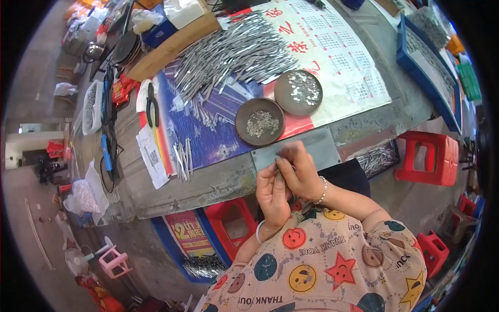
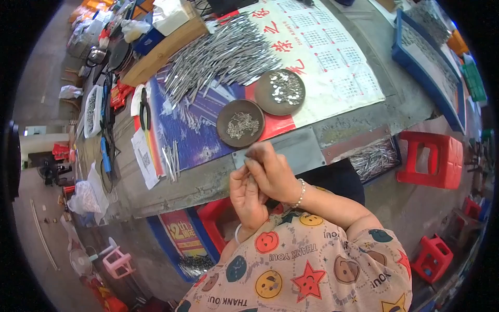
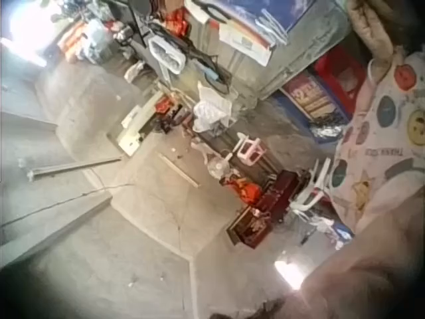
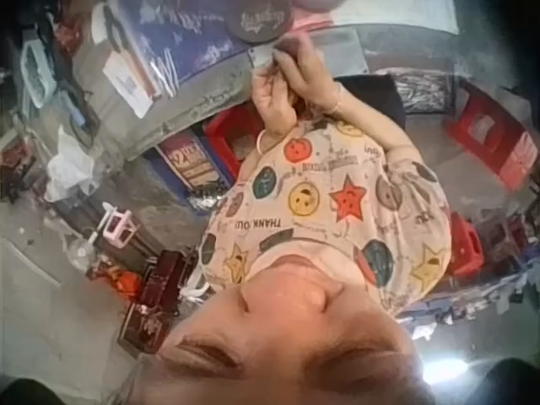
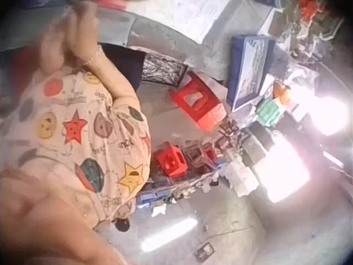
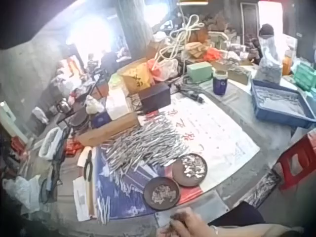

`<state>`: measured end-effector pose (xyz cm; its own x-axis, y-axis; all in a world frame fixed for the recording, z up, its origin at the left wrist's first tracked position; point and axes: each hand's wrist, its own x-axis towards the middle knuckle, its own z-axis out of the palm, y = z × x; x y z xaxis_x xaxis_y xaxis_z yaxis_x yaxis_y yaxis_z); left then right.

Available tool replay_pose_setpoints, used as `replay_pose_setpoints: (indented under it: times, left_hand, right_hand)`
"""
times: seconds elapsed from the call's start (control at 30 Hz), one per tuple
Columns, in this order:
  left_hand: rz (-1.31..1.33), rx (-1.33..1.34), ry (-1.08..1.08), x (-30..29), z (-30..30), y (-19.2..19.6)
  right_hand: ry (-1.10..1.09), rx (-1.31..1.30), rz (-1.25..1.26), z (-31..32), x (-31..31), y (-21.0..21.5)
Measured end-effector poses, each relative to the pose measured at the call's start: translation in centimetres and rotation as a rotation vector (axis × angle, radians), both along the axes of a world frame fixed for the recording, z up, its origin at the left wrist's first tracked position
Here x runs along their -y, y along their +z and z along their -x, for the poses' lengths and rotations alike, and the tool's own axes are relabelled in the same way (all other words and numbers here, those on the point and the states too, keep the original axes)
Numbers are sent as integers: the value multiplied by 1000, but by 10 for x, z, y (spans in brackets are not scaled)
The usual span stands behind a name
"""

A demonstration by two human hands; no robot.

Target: Assembling small metal pins and washers by hand at a workshop bench.

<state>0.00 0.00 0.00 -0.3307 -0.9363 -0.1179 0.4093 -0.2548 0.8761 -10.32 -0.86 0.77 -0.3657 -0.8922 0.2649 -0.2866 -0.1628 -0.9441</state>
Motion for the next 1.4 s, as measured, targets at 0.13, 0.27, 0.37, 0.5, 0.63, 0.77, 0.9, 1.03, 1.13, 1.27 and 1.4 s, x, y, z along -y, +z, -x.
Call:
replay_pose_setpoints:
  times: [0.13, 0.27, 0.37, 0.5, 0.63, 0.77, 0.9, 1.03, 1.13, 1.27, 1.4]
  left_hand:
    - [-79, -104, -21, -11, 18, 12]
    - [-45, -84, -72, 7, 17, 19]
    - [-110, -74, -221, 13, 10, 23]
    - [-166, -51, -295, 15, 1, 27]
    - [40, 57, -141, 7, 8, 22]
    - [127, 72, -39, 1, 7, 11]
    - [174, 108, -14, 0, 2, 3]
    - [142, 113, -7, 2, 1, 4]
    - [44, 78, -19, 0, 0, -4]
    - [-110, -127, -138, 3, -4, -5]
    - [-333, -332, -336, 9, -10, 15]
  right_hand:
    - [312, 559, -292, 44, -3, 20]
    - [311, 353, -215, 41, -12, 19]
    - [291, 322, -260, 44, -10, 10]
    - [228, 544, -202, 37, -4, 21]
    - [136, 193, -74, 27, -8, 10]
    - [114, -96, 190, 27, -3, 0]
    - [110, -243, 200, 21, 0, -2]
    - [49, -412, 104, 15, -3, 5]
    - [36, -437, 14, 13, -3, -1]
    - [114, -22, -225, 15, -6, 0]
    - [277, 375, -312, 35, -1, 20]
